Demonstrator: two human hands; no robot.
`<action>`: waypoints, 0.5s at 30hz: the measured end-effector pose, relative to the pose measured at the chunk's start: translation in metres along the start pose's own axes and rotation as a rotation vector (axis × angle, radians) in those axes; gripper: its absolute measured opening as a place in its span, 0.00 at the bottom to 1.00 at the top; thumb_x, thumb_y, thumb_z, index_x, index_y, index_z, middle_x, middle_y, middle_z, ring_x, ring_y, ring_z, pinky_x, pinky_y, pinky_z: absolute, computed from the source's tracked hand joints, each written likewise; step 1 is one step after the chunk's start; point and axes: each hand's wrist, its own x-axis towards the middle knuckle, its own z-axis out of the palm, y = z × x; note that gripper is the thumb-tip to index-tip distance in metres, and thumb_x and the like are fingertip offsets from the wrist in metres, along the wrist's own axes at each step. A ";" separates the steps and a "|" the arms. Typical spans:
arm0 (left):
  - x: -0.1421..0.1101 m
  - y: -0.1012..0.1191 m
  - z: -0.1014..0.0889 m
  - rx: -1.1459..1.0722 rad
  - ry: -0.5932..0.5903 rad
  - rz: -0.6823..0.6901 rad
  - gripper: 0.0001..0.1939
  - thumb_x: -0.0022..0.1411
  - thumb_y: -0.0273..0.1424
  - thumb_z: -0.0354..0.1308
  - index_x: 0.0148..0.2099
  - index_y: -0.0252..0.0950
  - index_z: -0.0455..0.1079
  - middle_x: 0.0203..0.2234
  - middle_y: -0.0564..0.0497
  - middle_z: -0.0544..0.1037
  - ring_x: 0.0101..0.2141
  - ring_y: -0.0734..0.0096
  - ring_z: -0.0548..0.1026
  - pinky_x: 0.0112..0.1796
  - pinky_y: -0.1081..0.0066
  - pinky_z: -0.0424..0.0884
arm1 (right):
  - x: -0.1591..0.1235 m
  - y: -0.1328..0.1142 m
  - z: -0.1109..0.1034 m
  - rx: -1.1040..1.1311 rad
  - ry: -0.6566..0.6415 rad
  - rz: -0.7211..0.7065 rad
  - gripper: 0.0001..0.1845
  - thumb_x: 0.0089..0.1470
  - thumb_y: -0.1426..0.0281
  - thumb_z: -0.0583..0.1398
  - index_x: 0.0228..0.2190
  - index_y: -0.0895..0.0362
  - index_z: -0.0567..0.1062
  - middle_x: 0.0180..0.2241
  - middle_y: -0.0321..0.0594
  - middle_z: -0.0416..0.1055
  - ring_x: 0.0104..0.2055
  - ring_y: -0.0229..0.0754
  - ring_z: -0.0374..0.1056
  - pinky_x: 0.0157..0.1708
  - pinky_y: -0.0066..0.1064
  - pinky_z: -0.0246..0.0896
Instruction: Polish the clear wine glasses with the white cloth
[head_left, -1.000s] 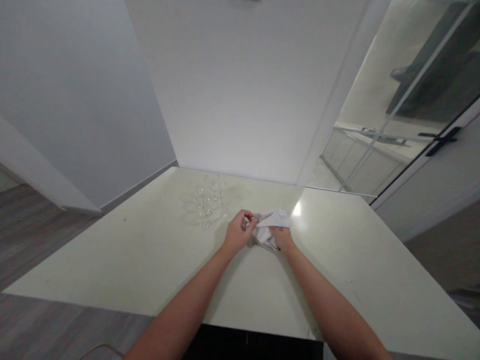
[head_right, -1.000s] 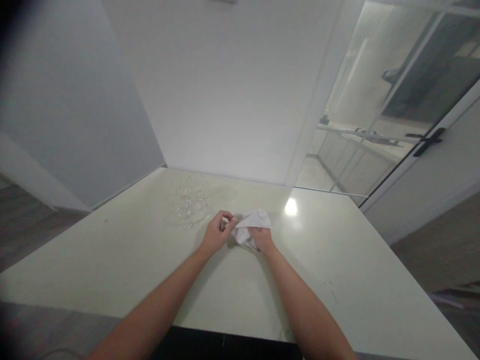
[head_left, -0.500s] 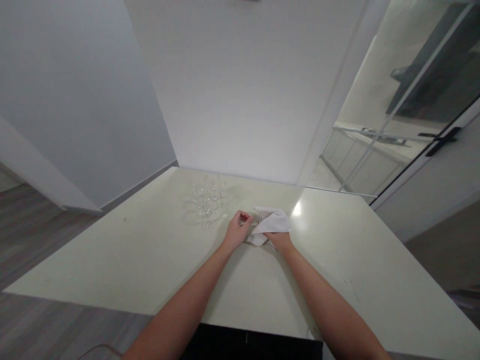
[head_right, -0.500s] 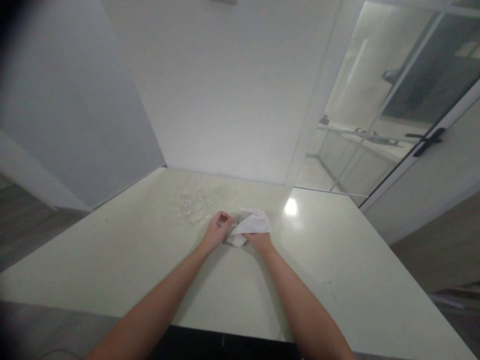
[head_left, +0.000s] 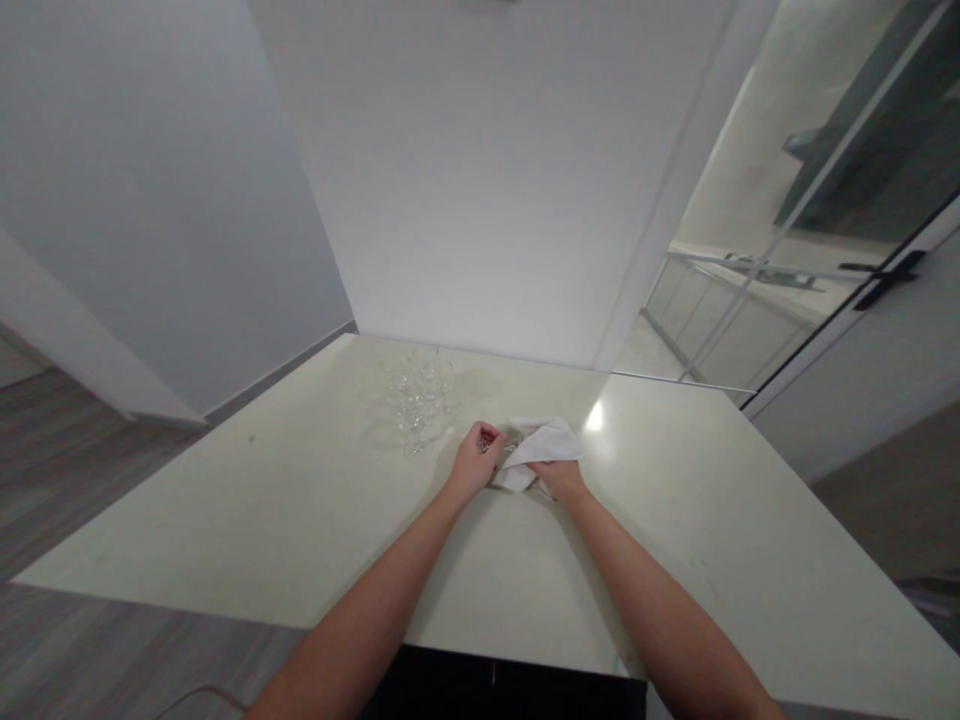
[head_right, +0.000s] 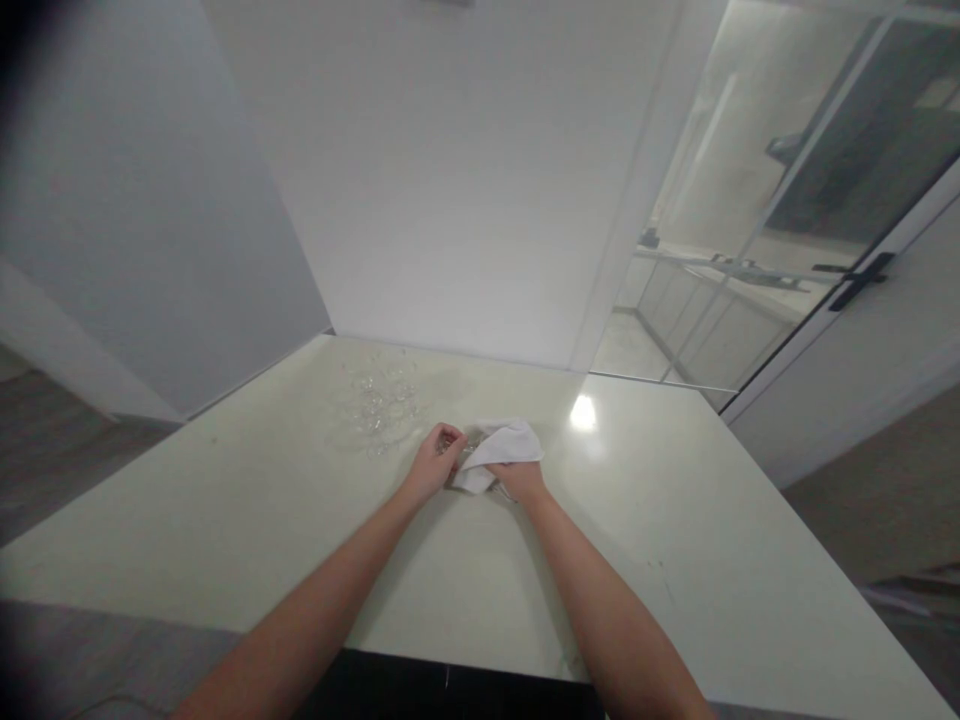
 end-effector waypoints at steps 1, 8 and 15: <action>-0.001 0.001 0.000 0.002 -0.001 0.011 0.12 0.60 0.41 0.58 0.36 0.37 0.65 0.27 0.54 0.71 0.28 0.73 0.70 0.30 0.73 0.66 | 0.001 -0.001 0.000 0.012 0.023 0.017 0.13 0.39 0.62 0.68 0.31 0.52 0.81 0.39 0.41 0.81 0.47 0.51 0.74 0.59 0.47 0.60; -0.012 0.012 0.002 0.043 -0.108 0.186 0.17 0.59 0.39 0.61 0.47 0.38 0.63 0.37 0.52 0.74 0.27 0.77 0.69 0.29 0.75 0.65 | 0.004 -0.007 -0.002 0.080 0.222 0.118 0.19 0.44 0.59 0.60 0.37 0.55 0.78 0.43 0.48 0.78 0.48 0.53 0.72 0.56 0.49 0.63; -0.012 0.015 -0.003 0.115 -0.087 0.185 0.13 0.60 0.37 0.59 0.45 0.39 0.63 0.34 0.55 0.73 0.22 0.80 0.64 0.27 0.75 0.63 | 0.001 -0.009 -0.001 0.085 0.154 0.063 0.17 0.45 0.57 0.60 0.35 0.55 0.77 0.40 0.46 0.78 0.46 0.51 0.72 0.54 0.45 0.64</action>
